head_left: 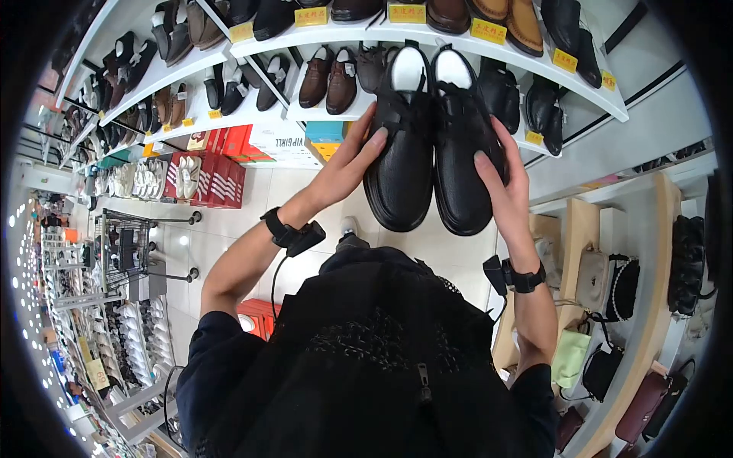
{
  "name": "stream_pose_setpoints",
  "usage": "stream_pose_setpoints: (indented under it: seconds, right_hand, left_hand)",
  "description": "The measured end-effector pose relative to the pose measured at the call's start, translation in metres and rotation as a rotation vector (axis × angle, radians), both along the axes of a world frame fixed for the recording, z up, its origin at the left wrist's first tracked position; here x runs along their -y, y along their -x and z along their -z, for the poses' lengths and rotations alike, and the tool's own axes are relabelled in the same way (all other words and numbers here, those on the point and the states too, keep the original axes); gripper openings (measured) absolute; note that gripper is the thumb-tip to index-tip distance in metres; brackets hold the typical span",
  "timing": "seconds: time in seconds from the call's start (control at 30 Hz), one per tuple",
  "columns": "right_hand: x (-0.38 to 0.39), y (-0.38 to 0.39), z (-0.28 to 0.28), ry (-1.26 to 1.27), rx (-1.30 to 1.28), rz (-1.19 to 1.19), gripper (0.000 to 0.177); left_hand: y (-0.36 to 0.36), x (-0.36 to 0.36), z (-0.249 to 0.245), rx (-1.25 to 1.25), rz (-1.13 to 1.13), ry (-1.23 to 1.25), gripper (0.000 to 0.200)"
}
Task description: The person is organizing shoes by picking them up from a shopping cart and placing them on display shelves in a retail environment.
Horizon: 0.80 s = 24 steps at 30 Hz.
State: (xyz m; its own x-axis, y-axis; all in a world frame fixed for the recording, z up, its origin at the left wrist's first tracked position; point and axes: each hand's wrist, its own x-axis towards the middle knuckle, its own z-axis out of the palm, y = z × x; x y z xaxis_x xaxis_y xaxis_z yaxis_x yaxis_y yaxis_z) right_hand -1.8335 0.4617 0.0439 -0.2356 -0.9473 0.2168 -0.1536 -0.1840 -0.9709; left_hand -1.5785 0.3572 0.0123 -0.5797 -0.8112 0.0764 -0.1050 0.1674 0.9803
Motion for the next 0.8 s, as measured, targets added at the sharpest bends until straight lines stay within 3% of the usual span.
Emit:
stream_pose_setpoints:
  seconds: [0.1, 0.23, 0.33, 0.4, 0.5, 0.57, 0.6, 0.7, 0.8]
  right_hand:
    - [-0.003, 0.004, 0.004, 0.041, 0.009, -0.011, 0.061]
    - [-0.005, 0.001, 0.007, 0.07, 0.084, -0.094, 0.065]
    - [-0.002, -0.004, 0.011, 0.074, 0.151, -0.133, 0.066]
    - [-0.001, -0.005, 0.011, 0.071, 0.2, -0.151, 0.067]
    - [-0.004, -0.005, 0.013, -0.017, 0.26, -0.227, 0.067]
    - [-0.007, -0.007, 0.015, -0.048, 0.154, -0.314, 0.067]
    - [-0.007, -0.009, 0.016, -0.065, 0.105, -0.354, 0.067]
    - [0.005, -0.018, 0.02, -0.151, 0.108, -0.445, 0.068]
    - [0.023, -0.033, 0.02, -0.146, 0.057, -0.458, 0.072]
  left_hand:
    - [-0.005, 0.0, -0.007, -0.109, -0.017, -0.206, 0.072]
    - [-0.018, 0.02, -0.016, -0.151, -0.024, -0.074, 0.061]
    - [-0.022, 0.028, -0.023, -0.123, -0.064, -0.176, 0.057]
    - [-0.023, 0.028, -0.015, -0.306, 0.065, -0.431, 0.059]
    - [-0.034, 0.019, 0.0, -0.246, 0.151, -0.501, 0.07]
    - [-0.047, 0.015, 0.022, -0.192, 0.238, -0.54, 0.091]
    - [-0.053, 0.017, 0.036, -0.19, 0.238, -0.551, 0.091]
    - [-0.06, 0.026, 0.065, -0.556, 0.497, -0.548, 0.107]
    - [-0.078, 0.028, 0.069, -0.603, 0.477, -0.581, 0.106]
